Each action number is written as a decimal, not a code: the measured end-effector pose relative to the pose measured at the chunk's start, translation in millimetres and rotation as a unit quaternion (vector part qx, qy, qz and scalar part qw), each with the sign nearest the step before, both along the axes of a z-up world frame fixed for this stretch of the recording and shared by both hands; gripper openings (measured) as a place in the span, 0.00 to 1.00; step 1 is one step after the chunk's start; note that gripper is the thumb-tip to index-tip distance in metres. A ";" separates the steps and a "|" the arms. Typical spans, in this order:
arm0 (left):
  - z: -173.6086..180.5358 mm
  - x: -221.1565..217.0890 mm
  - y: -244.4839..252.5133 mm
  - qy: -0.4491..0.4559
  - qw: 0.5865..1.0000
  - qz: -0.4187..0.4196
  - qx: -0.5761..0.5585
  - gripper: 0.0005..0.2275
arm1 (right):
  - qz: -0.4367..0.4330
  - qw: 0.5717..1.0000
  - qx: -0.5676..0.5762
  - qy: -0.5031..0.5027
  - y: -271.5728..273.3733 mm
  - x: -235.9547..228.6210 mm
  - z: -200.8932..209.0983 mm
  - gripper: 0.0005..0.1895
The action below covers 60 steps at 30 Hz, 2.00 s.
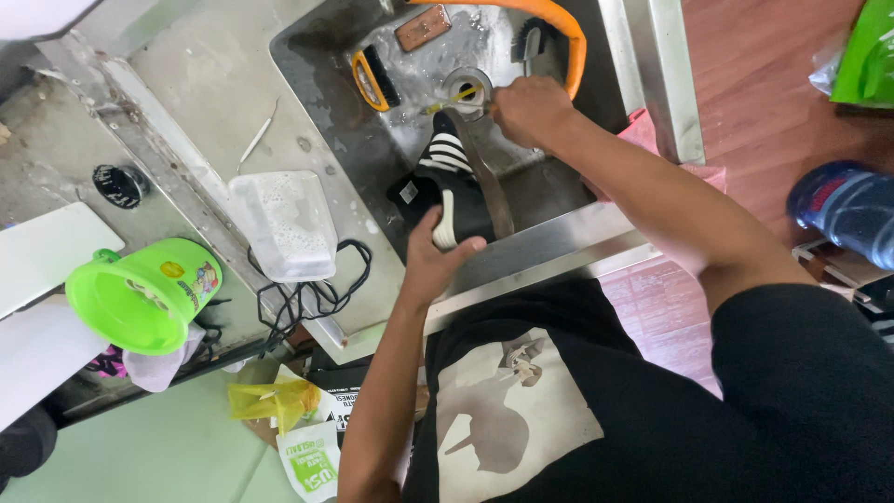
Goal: The person cleans the sole of a sneaker using a small yellow brush and soapy water at a metal sink, repeatedly scrubbing different sections of the sole before rinsing the brush.
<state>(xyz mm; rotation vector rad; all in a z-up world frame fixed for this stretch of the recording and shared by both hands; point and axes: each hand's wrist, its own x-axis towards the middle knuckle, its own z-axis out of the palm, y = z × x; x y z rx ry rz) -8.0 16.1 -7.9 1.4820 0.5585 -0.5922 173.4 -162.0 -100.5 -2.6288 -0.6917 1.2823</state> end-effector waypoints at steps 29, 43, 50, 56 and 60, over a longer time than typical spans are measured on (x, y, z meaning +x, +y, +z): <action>7.4 52.6 38.3 -0.086 0.866 0.455 -0.187 0.17 | 0.052 0.996 0.025 -0.067 -20.6 -67.9 60.1 0.15; -25.1 31.7 28.0 -0.042 0.837 0.490 -0.241 0.21 | -0.083 0.989 0.115 0.053 1.7 -54.1 127.6 0.17; 5.4 25.7 26.5 -0.030 0.794 0.548 -0.262 0.24 | -0.008 0.995 0.046 -0.086 -25.1 -53.5 41.5 0.15; 77.6 -8.0 42.5 -0.094 0.772 0.552 -0.299 0.24 | -0.012 0.993 -0.067 -0.095 -22.1 -39.6 -80.1 0.14; 115.1 -39.4 65.9 -0.166 0.747 0.571 -0.297 0.22 | 0.117 0.958 -0.067 -0.254 -6.5 -46.6 -131.1 0.14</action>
